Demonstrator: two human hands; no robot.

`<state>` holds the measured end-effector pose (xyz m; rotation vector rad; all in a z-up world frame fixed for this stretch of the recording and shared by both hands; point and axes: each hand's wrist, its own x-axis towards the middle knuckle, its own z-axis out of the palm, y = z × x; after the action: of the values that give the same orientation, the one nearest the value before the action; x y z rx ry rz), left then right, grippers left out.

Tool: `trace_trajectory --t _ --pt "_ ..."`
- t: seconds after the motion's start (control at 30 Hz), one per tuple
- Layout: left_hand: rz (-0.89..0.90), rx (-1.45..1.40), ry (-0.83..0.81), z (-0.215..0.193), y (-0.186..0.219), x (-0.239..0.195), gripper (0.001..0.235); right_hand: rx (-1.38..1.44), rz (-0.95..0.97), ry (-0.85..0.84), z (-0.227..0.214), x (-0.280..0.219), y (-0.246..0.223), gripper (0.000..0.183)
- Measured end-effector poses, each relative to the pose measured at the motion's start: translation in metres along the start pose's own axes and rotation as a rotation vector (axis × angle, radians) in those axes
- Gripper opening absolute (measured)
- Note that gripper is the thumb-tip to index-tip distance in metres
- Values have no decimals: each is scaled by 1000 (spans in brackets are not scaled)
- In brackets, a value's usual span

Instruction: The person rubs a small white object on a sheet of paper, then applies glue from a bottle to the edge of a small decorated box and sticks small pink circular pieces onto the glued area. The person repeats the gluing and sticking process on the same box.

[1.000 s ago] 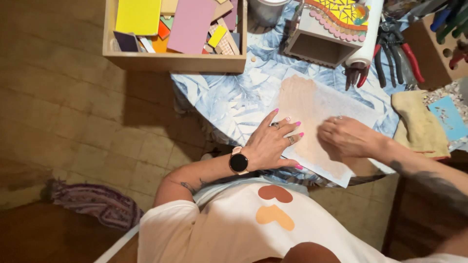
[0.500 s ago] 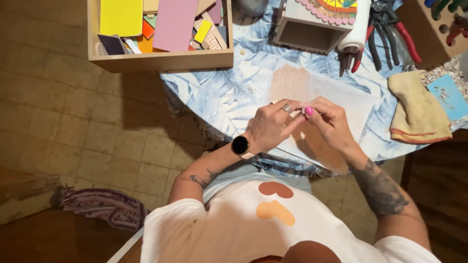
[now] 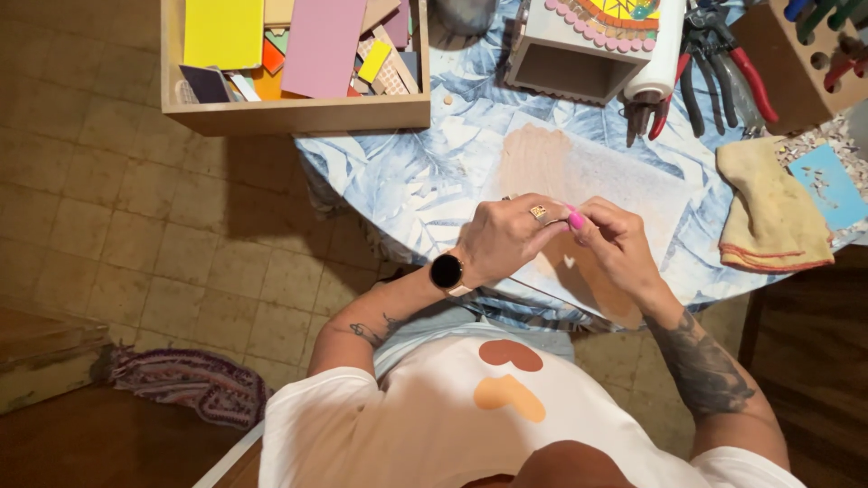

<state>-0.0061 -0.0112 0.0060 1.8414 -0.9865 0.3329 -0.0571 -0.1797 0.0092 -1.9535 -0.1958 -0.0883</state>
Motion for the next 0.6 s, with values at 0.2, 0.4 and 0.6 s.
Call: trace_trajectory --t 0.2,0.4,0.6 --pt "-2 234 -402 12 -5 -24 45 -994 -232 -65 -24 -25 37 9" --pt "24 314 -451 11 -10 -41 47 -1129 -382 -143 -29 -29 33 10" --pt "46 338 -445 8 -8 -41 44 -1031 -481 -23 12 39 51 18"
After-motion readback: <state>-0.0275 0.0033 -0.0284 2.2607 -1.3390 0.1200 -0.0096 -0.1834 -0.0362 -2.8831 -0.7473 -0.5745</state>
